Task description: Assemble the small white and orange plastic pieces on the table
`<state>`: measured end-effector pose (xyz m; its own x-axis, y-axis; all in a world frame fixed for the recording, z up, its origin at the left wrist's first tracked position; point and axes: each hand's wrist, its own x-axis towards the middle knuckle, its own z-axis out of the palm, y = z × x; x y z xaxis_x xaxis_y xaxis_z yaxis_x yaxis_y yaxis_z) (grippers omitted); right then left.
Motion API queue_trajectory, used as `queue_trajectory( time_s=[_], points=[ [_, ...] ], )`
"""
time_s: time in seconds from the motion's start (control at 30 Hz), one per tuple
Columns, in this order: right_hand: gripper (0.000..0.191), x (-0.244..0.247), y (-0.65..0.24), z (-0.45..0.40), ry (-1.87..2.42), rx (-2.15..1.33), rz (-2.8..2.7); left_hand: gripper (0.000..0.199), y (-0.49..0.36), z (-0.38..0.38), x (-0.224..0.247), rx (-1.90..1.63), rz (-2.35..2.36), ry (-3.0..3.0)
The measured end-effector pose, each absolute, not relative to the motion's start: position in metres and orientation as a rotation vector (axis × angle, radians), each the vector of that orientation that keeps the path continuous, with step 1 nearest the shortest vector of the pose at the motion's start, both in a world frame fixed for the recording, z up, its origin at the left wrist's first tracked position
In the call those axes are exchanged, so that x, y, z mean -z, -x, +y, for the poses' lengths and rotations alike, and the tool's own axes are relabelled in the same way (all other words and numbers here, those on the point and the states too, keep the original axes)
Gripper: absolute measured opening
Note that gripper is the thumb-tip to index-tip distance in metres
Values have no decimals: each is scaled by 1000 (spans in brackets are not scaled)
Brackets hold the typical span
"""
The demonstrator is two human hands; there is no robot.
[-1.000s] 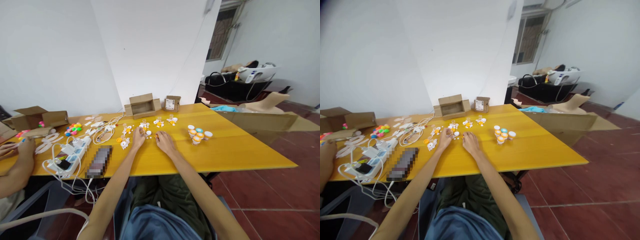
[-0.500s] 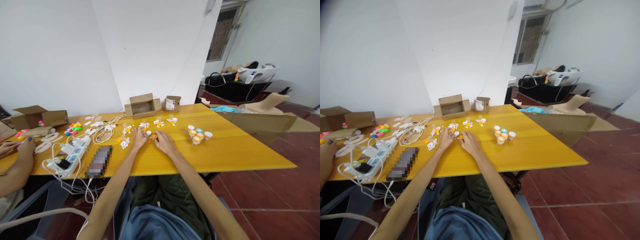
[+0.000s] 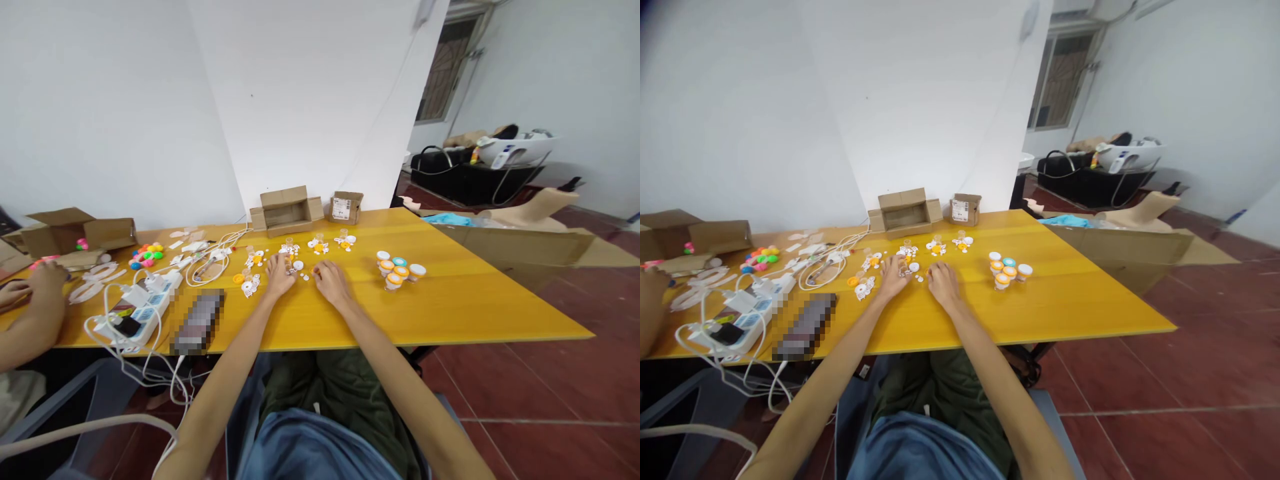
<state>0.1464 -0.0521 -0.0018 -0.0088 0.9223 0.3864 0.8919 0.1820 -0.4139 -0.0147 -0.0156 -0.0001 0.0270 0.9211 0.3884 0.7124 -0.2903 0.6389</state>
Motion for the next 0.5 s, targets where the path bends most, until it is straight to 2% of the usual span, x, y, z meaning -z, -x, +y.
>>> queue_trajectory(
  time_s=[0.5],
  points=[
    [31, 0, -144, -56, 1609, -127, -1964, 52, 14, -13, 3, -1116, 1735, -2032]
  ],
)
